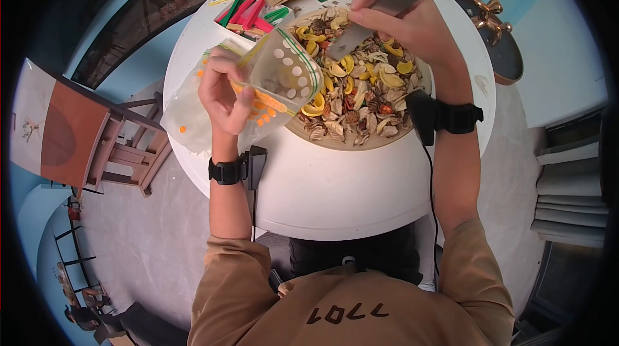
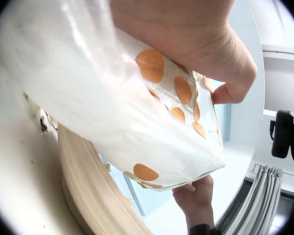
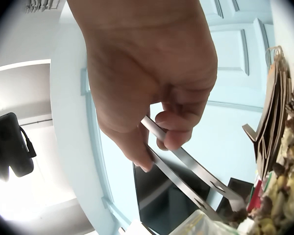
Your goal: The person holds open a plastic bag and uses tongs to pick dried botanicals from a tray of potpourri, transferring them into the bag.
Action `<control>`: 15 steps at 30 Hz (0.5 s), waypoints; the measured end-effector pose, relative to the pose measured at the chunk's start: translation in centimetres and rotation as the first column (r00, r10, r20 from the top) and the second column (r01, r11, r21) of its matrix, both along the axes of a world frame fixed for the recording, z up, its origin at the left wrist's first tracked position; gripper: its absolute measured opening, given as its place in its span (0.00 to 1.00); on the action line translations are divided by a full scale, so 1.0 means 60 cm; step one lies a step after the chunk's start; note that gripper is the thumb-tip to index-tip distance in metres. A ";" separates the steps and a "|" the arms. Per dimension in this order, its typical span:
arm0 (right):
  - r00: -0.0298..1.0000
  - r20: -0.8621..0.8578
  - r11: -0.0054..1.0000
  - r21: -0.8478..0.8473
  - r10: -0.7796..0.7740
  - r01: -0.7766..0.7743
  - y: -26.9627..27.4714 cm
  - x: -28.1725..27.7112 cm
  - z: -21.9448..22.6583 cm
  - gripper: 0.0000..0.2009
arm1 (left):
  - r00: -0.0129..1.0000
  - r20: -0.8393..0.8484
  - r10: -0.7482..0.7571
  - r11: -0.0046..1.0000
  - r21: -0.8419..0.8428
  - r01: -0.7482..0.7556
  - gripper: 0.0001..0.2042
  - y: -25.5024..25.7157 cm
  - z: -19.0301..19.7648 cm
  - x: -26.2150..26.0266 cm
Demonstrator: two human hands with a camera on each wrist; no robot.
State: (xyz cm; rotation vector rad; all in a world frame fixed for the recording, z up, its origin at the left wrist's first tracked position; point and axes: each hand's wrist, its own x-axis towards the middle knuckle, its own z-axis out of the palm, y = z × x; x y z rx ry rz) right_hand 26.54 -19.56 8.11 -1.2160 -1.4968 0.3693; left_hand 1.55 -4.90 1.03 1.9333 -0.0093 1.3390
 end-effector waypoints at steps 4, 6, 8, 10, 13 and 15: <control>0.996 -0.086 0.998 0.053 0.026 -0.022 0.016 -0.044 0.000 0.05 | 1.000 -0.004 0.000 1.000 -0.002 0.000 0.10 -0.002 0.001 0.001; 0.994 -0.083 0.995 0.075 0.069 -0.063 0.025 -0.068 -0.001 0.05 | 1.000 -0.002 0.000 1.000 0.001 0.000 0.10 0.000 0.000 0.001; 0.998 -0.029 0.988 0.147 0.056 -0.051 0.032 -0.076 -0.008 0.06 | 1.000 0.002 -0.002 1.000 0.004 0.002 0.10 0.000 0.001 0.002; 0.999 0.028 0.975 0.218 0.043 -0.048 0.031 -0.074 -0.005 0.06 | 1.000 0.009 -0.002 1.000 -0.009 0.002 0.10 -0.002 0.002 0.000; 0.997 0.014 0.996 0.037 -0.079 0.078 0.011 -0.046 0.008 0.07 | 1.000 0.007 0.008 1.000 -0.010 -0.008 0.10 -0.003 0.003 -0.001; 0.988 -0.060 0.990 -0.007 -0.139 0.139 0.008 -0.022 0.004 0.07 | 1.000 0.006 0.005 1.000 -0.004 -0.005 0.10 -0.001 0.002 -0.001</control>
